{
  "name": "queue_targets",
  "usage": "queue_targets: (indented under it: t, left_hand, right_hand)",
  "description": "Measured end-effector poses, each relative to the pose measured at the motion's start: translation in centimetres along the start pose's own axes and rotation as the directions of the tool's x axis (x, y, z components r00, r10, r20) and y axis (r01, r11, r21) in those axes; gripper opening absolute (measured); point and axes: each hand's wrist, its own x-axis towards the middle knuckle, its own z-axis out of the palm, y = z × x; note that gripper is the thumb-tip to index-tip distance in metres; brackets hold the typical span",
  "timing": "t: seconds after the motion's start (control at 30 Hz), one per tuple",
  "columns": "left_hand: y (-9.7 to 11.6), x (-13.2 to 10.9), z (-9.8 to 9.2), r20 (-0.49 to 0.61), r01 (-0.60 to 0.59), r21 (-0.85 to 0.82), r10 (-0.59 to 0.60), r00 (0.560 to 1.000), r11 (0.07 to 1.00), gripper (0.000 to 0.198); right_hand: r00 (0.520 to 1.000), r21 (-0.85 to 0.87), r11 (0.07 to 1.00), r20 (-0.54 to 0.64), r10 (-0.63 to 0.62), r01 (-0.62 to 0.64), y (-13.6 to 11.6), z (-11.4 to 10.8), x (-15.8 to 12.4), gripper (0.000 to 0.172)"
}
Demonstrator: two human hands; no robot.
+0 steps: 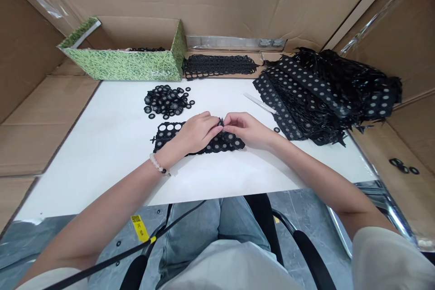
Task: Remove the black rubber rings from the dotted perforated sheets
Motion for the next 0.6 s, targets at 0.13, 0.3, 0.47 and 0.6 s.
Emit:
queue_targets:
  t: [0.13, 0.3, 0.47, 0.6]
  left_hand:
    - [-0.5, -0.2, -0.3, -0.113, 0.003, -0.108, -0.015, 0.993, 0.994, 0.033]
    - [-1.1, -0.1, -0.3, -0.302, 0.087, -0.172, -0.136, 0.944, 0.981, 0.037]
    - [-1.7, 0.2, 0.0, -0.373, 0.188, -0.301, -0.297, 0.879, 0.935, 0.041]
    - [-5.2, 0.1, -1.8, -0.598, 0.303, -0.450, -0.536, 0.596, 0.840, 0.037]
  right_hand:
    - [0.999, 0.077, 0.997, 0.024, -0.027, 0.025, 0.1, -0.4, 0.1, 0.026]
    - [1.000, 0.133, 0.991, 0.023, -0.004, 0.001, -0.6, -1.2, 0.4, 0.032]
    - [0.999, 0.046, 0.998, -0.024, -0.029, 0.030, -1.0, -2.0, 0.5, 0.030]
    - [1.000, -0.030, 0.999, -0.014, 0.022, -0.022, -1.3, -4.2, 0.2, 0.024]
